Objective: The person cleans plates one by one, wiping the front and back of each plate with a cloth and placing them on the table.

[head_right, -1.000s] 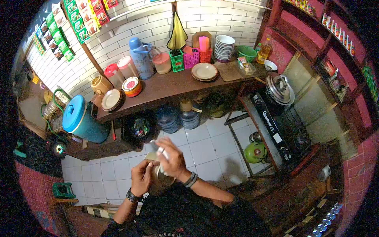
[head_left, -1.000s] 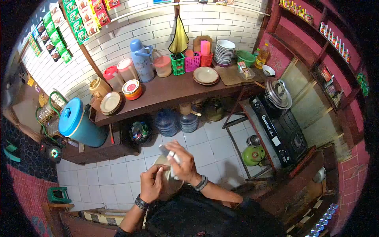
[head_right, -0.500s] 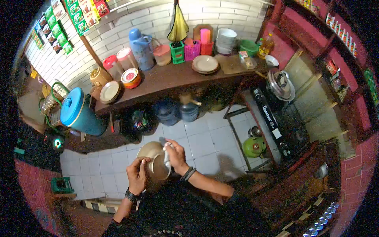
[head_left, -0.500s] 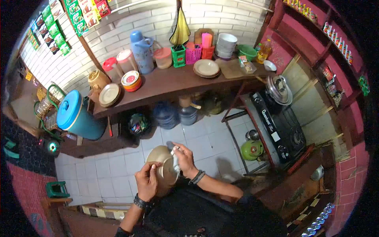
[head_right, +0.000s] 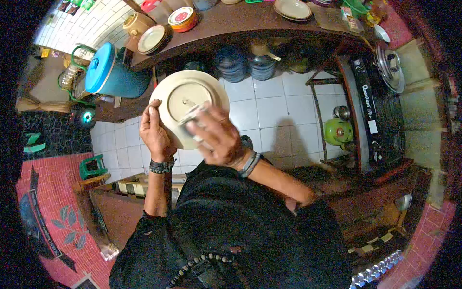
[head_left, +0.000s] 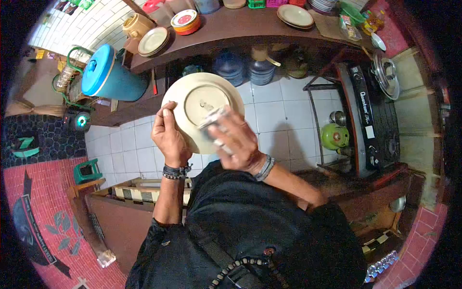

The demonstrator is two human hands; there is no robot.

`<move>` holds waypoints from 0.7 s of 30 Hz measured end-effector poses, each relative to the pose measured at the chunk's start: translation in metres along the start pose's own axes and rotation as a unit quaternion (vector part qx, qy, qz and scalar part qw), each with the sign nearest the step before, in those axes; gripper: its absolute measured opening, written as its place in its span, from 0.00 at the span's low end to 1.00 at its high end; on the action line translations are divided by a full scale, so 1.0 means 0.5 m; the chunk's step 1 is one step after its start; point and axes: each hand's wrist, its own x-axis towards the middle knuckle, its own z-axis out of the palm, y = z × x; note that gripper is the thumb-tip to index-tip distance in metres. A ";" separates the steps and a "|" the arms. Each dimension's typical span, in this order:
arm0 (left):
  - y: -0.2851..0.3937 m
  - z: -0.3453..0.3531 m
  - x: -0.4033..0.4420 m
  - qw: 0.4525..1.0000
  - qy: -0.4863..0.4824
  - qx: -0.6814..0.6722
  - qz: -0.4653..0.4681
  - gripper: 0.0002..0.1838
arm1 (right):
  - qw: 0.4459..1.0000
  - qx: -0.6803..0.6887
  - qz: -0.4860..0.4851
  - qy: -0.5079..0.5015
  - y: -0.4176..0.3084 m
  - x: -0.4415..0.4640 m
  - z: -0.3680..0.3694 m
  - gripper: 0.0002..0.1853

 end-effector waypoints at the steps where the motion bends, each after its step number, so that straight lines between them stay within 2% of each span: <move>1: 0.004 -0.006 0.010 1.000 -0.002 -0.001 -0.004 0.13 | 0.997 0.028 0.051 0.045 0.025 -0.003 0.003 0.26; 3: 0.013 -0.015 0.007 1.000 -0.018 0.005 -0.015 0.13 | 0.948 0.063 0.271 0.151 0.067 -0.012 0.005 0.24; 4: 0.017 -0.017 0.004 0.999 -0.034 -0.002 -0.041 0.13 | 0.834 0.233 0.470 0.170 0.086 -0.006 -0.006 0.21; 5: 0.021 -0.019 0.004 0.997 -0.050 -0.010 -0.065 0.14 | 0.750 0.363 0.520 0.186 0.124 -0.010 -0.020 0.23; 7: 0.008 -0.018 0.005 0.994 -0.054 -0.029 -0.087 0.15 | 0.579 0.643 0.498 0.064 0.123 0.012 -0.083 0.25; 8: -0.004 -0.018 0.010 0.995 -0.069 -0.013 -0.075 0.15 | 0.563 0.661 0.493 0.052 0.134 -0.007 -0.078 0.26; 12: -0.009 0.002 0.041 0.989 -0.118 -0.012 -0.090 0.16 | 0.575 0.632 0.519 0.014 0.118 -0.030 -0.093 0.27; 15: -0.020 0.021 0.079 0.984 -0.156 -0.005 -0.089 0.20 | 0.605 0.599 0.522 0.047 0.083 0.030 -0.114 0.26; 17: -0.010 0.065 0.096 0.984 -0.155 0.084 -0.009 0.24 | 0.689 0.535 0.487 0.046 0.083 0.058 -0.126 0.24; 18: -0.009 0.065 0.110 0.978 -0.177 0.110 0.000 0.27 | 0.746 0.480 0.461 0.034 0.078 0.086 -0.136 0.23; 19: 0.030 0.082 0.127 0.979 -0.176 0.106 0.005 0.27 | 0.750 0.478 0.457 0.031 0.076 0.105 -0.140 0.23; 20: 0.082 0.094 0.141 0.967 -0.106 -0.065 -0.220 0.31 | 0.808 0.413 0.419 0.032 0.072 0.122 -0.140 0.22; 21: 0.116 0.102 0.147 0.874 -0.029 -0.231 -0.427 0.35 | 0.858 0.345 0.378 0.033 0.075 0.136 -0.137 0.21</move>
